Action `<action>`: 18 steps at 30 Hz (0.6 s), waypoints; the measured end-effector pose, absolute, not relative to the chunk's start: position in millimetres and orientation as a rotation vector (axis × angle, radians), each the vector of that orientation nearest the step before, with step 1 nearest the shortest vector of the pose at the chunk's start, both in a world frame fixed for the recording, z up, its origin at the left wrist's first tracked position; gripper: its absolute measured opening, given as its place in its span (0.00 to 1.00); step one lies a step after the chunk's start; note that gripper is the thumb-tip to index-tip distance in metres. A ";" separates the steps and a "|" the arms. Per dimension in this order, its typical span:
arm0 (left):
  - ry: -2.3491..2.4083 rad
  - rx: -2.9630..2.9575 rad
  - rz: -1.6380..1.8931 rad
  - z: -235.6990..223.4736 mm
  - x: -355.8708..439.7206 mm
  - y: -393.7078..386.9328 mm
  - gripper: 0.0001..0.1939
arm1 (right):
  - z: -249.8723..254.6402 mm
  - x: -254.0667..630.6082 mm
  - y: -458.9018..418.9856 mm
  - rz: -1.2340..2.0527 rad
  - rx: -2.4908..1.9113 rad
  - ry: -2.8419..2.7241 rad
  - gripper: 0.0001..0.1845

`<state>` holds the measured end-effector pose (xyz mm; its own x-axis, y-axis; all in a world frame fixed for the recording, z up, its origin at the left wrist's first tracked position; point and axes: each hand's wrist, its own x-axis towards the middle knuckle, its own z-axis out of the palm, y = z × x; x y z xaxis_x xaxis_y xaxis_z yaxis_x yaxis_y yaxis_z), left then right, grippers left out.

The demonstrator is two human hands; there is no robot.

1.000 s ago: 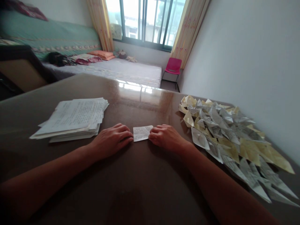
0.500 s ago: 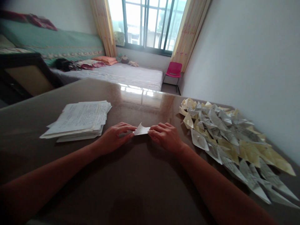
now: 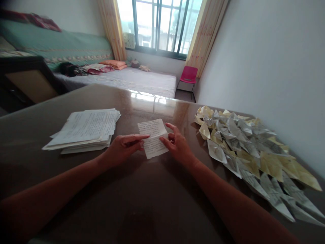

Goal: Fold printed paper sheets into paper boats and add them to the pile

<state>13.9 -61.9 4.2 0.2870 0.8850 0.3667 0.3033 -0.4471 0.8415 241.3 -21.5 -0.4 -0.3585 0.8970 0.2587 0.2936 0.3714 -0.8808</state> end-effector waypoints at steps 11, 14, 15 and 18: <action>1.291 2.914 0.788 -7.3 7.7 -55.5 0.11 | -13.5 248.3 -9.2 1.143 -1.211 -1.929 0.24; 1.261 2.975 0.700 -8.9 13.0 -57.0 0.12 | -8.0 255.2 -7.6 0.654 -1.203 -2.148 0.20; 1.272 2.972 0.684 -9.6 14.5 -57.5 0.12 | -4.6 256.9 -8.5 0.520 -1.158 -2.213 0.20; 1.313 2.937 0.664 -11.0 17.5 -58.7 0.13 | 6.1 256.7 -16.4 0.347 -0.916 -2.465 0.27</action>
